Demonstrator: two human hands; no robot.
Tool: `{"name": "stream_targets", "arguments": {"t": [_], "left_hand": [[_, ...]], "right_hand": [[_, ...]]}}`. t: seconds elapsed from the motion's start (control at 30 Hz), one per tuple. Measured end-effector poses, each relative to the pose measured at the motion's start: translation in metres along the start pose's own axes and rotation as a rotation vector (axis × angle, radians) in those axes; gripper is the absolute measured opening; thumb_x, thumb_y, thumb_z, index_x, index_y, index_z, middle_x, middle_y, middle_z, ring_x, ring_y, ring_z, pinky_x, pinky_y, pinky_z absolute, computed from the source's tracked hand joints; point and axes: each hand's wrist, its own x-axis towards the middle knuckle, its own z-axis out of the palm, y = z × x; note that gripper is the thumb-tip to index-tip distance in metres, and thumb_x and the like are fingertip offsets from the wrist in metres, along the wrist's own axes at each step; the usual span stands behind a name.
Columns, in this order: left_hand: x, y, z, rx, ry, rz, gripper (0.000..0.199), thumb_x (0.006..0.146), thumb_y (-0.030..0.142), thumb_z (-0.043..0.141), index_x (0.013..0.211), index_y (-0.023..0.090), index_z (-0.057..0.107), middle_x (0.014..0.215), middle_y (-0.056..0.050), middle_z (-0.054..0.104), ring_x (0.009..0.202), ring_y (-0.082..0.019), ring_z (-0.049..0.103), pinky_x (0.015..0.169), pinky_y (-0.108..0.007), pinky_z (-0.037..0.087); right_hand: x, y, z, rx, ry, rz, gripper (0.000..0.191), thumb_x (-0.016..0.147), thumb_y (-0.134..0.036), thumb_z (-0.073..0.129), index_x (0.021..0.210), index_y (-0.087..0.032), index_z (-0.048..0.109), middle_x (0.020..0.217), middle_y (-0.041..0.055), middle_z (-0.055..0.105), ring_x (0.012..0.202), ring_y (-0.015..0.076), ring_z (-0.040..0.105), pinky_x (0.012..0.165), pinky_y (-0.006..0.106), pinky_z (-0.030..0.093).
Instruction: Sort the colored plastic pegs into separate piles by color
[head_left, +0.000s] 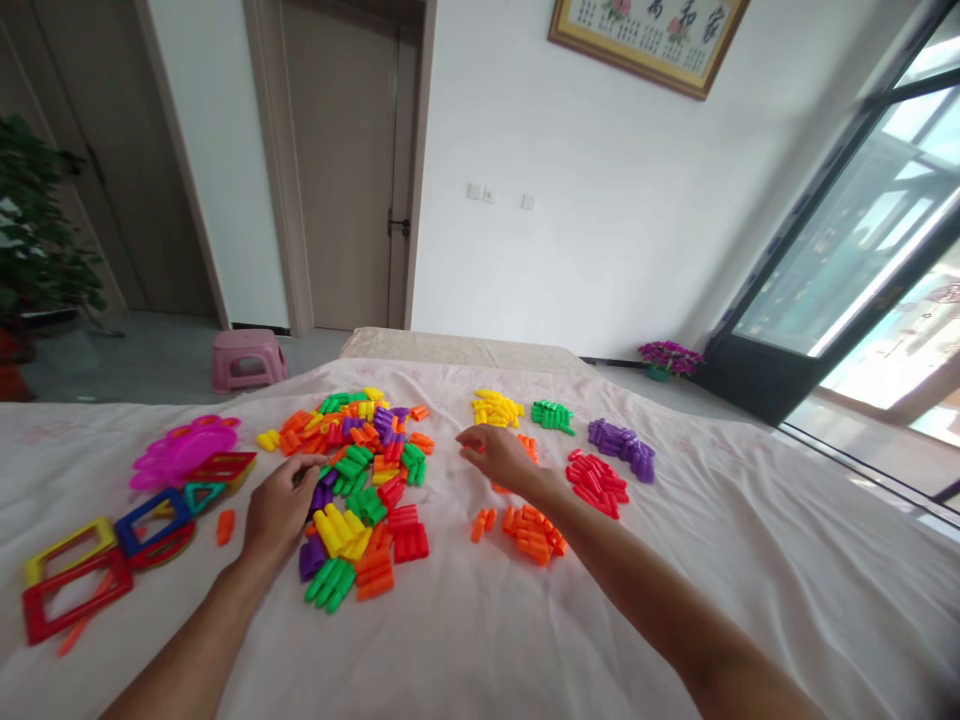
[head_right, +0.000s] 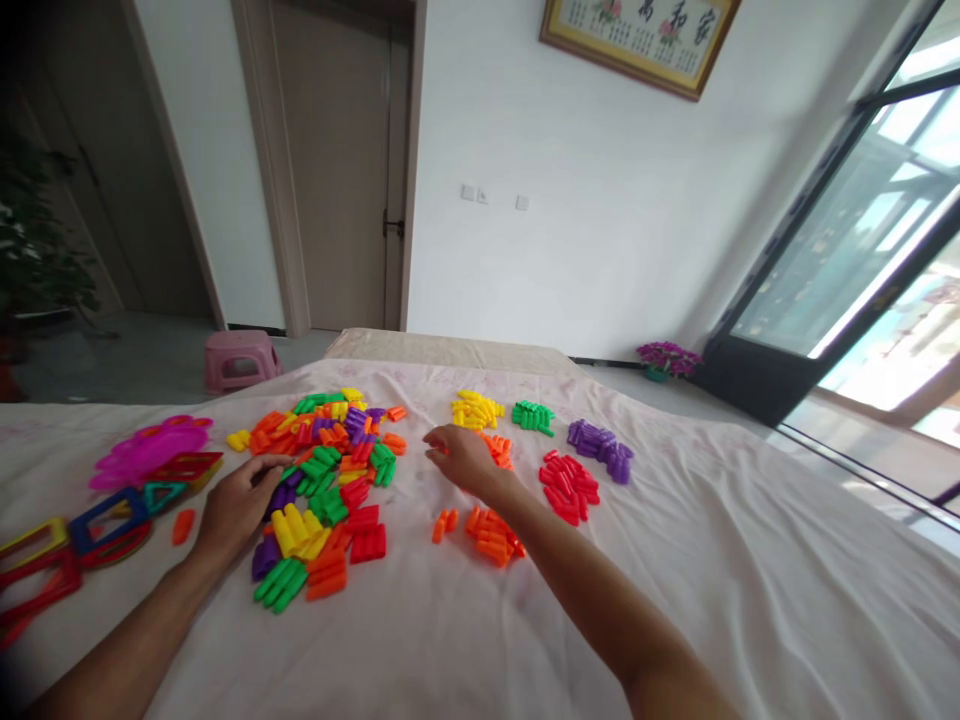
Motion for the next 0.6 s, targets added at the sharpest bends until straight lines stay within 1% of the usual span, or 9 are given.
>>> {"name": "stream_targets", "arguments": {"t": [0.1, 0.17, 0.23, 0.3, 0.43, 0.53, 0.6], "left_hand": [[0.000, 0.001, -0.001, -0.005, 0.003, -0.001, 0.030, 0.086, 0.043, 0.051, 0.101, 0.028, 0.072, 0.105, -0.001, 0.075, 0.093, -0.022, 0.068, 0.080, -0.029, 0.049], [-0.001, 0.002, -0.001, -0.002, 0.003, -0.006, 0.030, 0.085, 0.043, 0.051, 0.101, 0.028, 0.072, 0.104, -0.001, 0.076, 0.092, -0.022, 0.068, 0.080, -0.029, 0.049], [-0.001, 0.003, -0.002, 0.000, 0.003, -0.003, 0.031, 0.085, 0.043, 0.051, 0.101, 0.027, 0.072, 0.104, -0.002, 0.076, 0.091, -0.022, 0.069, 0.079, -0.029, 0.049], [-0.001, 0.004, -0.002, 0.005, 0.005, 0.000, 0.032, 0.085, 0.044, 0.051, 0.101, 0.026, 0.073, 0.103, -0.002, 0.076, 0.090, -0.022, 0.069, 0.078, -0.029, 0.050], [-0.001, 0.005, -0.003, 0.021, 0.008, -0.012, 0.033, 0.085, 0.045, 0.052, 0.102, 0.027, 0.073, 0.102, -0.002, 0.077, 0.090, -0.023, 0.069, 0.076, -0.028, 0.050], [-0.002, 0.005, -0.003, 0.016, -0.002, -0.012, 0.032, 0.085, 0.045, 0.051, 0.102, 0.028, 0.073, 0.103, -0.002, 0.076, 0.090, -0.022, 0.069, 0.076, -0.029, 0.050], [-0.002, 0.004, -0.003, 0.018, 0.000, -0.005, 0.032, 0.086, 0.044, 0.051, 0.102, 0.028, 0.073, 0.103, -0.002, 0.076, 0.090, -0.023, 0.069, 0.076, -0.029, 0.050]], "right_hand": [[0.023, -0.036, 0.028, -0.067, -0.114, 0.040, 0.030, 0.090, -0.038, 0.061, 0.114, -0.024, 0.071, 0.112, 0.0051, 0.073, 0.097, 0.0199, 0.068, 0.080, 0.028, 0.049], [0.035, -0.050, 0.043, -0.145, -0.164, 0.064, 0.032, 0.090, -0.043, 0.061, 0.114, -0.023, 0.070, 0.113, 0.0074, 0.072, 0.102, 0.0230, 0.067, 0.082, 0.031, 0.049], [0.044, -0.057, 0.055, -0.209, -0.193, 0.095, 0.036, 0.089, -0.044, 0.060, 0.116, -0.021, 0.068, 0.116, 0.0110, 0.070, 0.106, 0.0261, 0.067, 0.083, 0.034, 0.049], [0.051, -0.057, 0.063, -0.222, -0.207, 0.132, 0.041, 0.088, -0.046, 0.061, 0.120, -0.021, 0.065, 0.119, 0.0124, 0.070, 0.108, 0.0275, 0.066, 0.083, 0.035, 0.048], [0.057, -0.047, 0.071, -0.160, -0.196, 0.163, 0.047, 0.082, -0.046, 0.068, 0.124, -0.026, 0.063, 0.120, 0.0079, 0.070, 0.110, 0.0266, 0.065, 0.082, 0.032, 0.048], [0.055, -0.037, 0.069, -0.101, -0.143, 0.156, 0.045, 0.078, -0.038, 0.072, 0.121, -0.027, 0.065, 0.118, 0.0046, 0.071, 0.105, 0.0241, 0.066, 0.080, 0.030, 0.048], [0.052, -0.027, 0.061, -0.027, -0.084, 0.138, 0.044, 0.078, -0.033, 0.072, 0.121, -0.026, 0.065, 0.115, 0.0032, 0.072, 0.100, 0.0211, 0.067, 0.080, 0.028, 0.048]]}}
